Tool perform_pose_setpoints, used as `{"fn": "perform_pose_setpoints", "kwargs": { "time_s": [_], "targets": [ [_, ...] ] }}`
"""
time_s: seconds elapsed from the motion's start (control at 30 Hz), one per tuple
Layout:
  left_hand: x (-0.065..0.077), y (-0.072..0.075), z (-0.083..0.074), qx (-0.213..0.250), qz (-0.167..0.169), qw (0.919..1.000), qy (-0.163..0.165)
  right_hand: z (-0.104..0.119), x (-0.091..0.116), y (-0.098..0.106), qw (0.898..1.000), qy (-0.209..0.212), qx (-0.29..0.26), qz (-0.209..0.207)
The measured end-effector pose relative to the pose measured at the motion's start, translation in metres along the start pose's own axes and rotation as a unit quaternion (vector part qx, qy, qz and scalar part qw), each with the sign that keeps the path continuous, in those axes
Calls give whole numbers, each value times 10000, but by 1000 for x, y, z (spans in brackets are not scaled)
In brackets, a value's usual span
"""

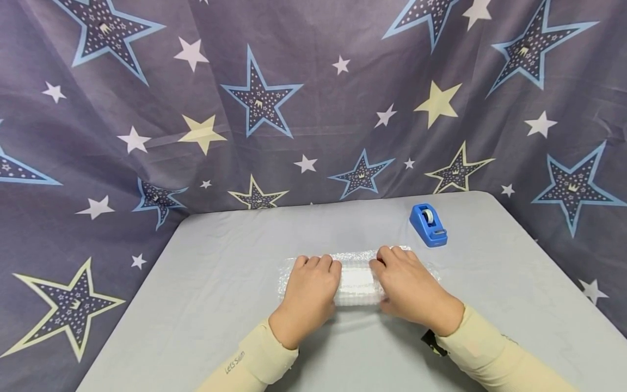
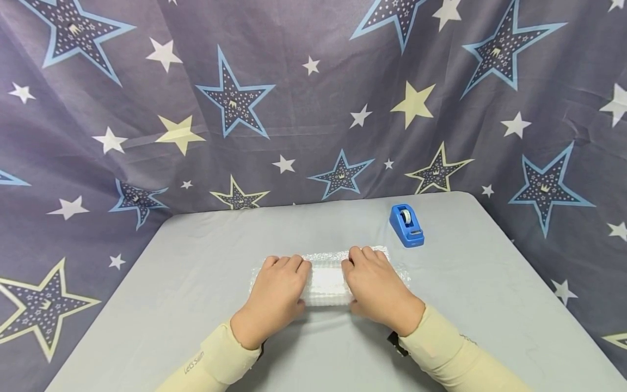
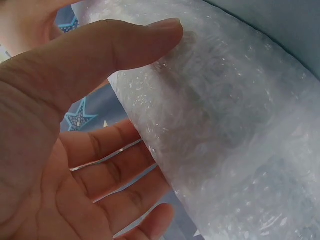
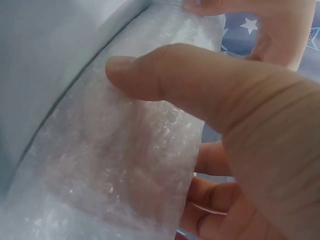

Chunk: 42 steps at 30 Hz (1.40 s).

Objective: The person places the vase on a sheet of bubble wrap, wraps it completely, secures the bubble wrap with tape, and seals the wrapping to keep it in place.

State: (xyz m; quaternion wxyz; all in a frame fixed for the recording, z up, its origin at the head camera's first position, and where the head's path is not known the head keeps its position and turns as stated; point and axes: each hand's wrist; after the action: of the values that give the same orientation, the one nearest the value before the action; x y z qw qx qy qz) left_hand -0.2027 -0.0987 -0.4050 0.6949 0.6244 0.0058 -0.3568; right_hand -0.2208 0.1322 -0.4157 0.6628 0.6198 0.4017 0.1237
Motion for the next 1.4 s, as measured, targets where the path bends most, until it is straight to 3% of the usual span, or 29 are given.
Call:
{"fn": "perform_pose_setpoints", "kwargs": {
  "time_s": [0.63,1.4],
  "targets": [
    [1,0,-2,-125,-332,9993,-122,-2,-1,-1,9997,86,214,-65],
    [1,-4,-2,-214,-293,9993,23,-2,-1,0,9995,82,130,-290]
  ]
}}
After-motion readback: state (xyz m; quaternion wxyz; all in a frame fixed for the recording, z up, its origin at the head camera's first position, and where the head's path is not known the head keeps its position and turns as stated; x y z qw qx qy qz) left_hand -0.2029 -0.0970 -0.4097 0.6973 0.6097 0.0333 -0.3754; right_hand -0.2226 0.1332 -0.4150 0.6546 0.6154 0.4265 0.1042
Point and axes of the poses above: each hand's wrist, its own x-axis away from the middle knuckle, its own y-axis out of the back of the hand, z = x × y, and after that the axes turned 4 degrees about y, right-handed
